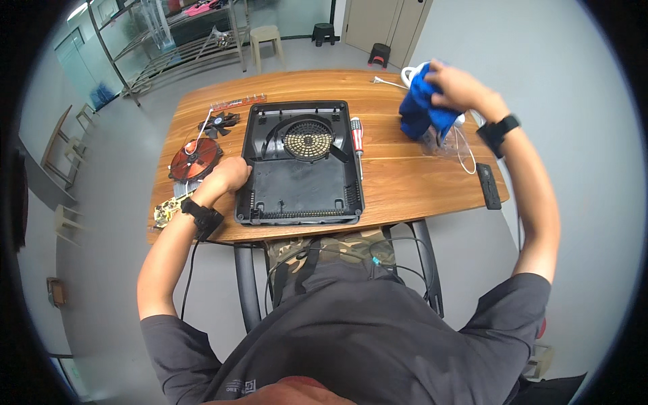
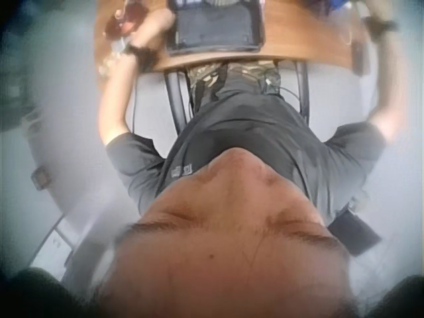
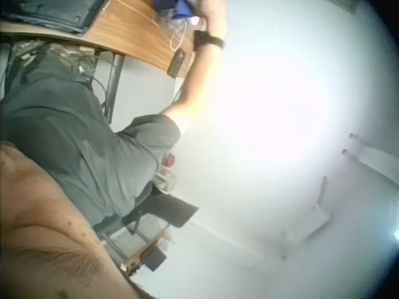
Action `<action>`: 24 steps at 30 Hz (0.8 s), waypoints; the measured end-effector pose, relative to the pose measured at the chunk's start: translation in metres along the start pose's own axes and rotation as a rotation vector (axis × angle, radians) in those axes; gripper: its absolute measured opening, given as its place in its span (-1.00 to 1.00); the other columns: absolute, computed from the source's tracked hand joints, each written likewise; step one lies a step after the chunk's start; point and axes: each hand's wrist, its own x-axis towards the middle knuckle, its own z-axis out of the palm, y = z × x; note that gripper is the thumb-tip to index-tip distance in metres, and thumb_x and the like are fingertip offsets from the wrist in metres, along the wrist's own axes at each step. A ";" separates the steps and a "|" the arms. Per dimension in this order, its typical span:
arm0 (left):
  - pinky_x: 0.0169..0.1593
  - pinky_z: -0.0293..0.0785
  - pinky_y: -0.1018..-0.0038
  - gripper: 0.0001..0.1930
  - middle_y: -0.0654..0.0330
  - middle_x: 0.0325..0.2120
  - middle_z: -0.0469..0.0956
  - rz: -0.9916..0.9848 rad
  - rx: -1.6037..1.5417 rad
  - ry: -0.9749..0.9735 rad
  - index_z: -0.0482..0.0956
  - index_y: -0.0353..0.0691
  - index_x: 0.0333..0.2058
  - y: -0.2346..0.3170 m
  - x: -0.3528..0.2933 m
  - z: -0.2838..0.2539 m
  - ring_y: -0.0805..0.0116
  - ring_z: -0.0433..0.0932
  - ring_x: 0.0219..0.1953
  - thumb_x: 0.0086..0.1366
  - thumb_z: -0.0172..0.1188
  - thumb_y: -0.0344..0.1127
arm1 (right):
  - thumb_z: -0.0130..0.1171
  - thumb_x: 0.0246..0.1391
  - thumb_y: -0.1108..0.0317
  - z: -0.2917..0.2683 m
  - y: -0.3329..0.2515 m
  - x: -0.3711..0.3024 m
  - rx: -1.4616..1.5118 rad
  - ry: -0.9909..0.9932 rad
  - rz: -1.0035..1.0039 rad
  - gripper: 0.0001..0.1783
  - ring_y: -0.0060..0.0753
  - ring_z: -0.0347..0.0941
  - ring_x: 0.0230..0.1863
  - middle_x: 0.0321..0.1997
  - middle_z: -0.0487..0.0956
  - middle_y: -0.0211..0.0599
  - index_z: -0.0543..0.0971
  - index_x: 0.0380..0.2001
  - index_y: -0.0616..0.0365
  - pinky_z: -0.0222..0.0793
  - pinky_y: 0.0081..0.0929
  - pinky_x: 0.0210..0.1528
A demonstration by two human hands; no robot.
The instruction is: The person disassembles a black electronic device using a screwdriver, cleans the interior with a blue cloth, and reassembles the unit by placing the fan and circuit board back into the casing and securing screws.
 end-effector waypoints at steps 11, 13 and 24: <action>-0.06 0.63 0.22 -0.77 -0.11 -0.23 0.70 -0.079 -0.027 -0.071 0.74 -0.38 -0.22 0.002 -0.004 -0.005 -0.02 0.70 -0.10 0.10 0.29 -0.54 | 0.30 0.15 0.19 0.130 -0.059 -0.001 0.334 -0.190 -0.063 -0.42 0.04 0.46 0.15 0.11 0.49 -0.03 0.45 0.21 0.11 0.40 -0.18 0.24; -0.06 0.63 0.22 -0.78 -0.11 -0.22 0.70 -0.054 0.023 -0.044 0.74 -0.37 -0.22 0.000 0.000 0.000 0.00 0.70 -0.09 0.12 0.28 -0.53 | 0.28 0.16 0.18 0.139 -0.063 -0.001 0.349 -0.216 -0.059 -0.41 0.09 0.45 0.20 0.15 0.52 0.05 0.43 0.23 0.11 0.35 -0.17 0.29; -0.05 0.59 0.11 -0.56 -0.18 -0.34 0.67 -0.010 -0.084 0.044 0.70 -0.40 -0.32 -0.007 0.003 0.008 -0.13 0.67 -0.16 0.44 -0.03 -0.13 | 0.16 0.21 0.06 0.108 -0.111 0.055 0.276 -0.150 0.163 -0.59 0.14 0.61 -0.04 -0.07 0.66 0.01 0.59 -0.08 0.18 0.54 0.02 -0.02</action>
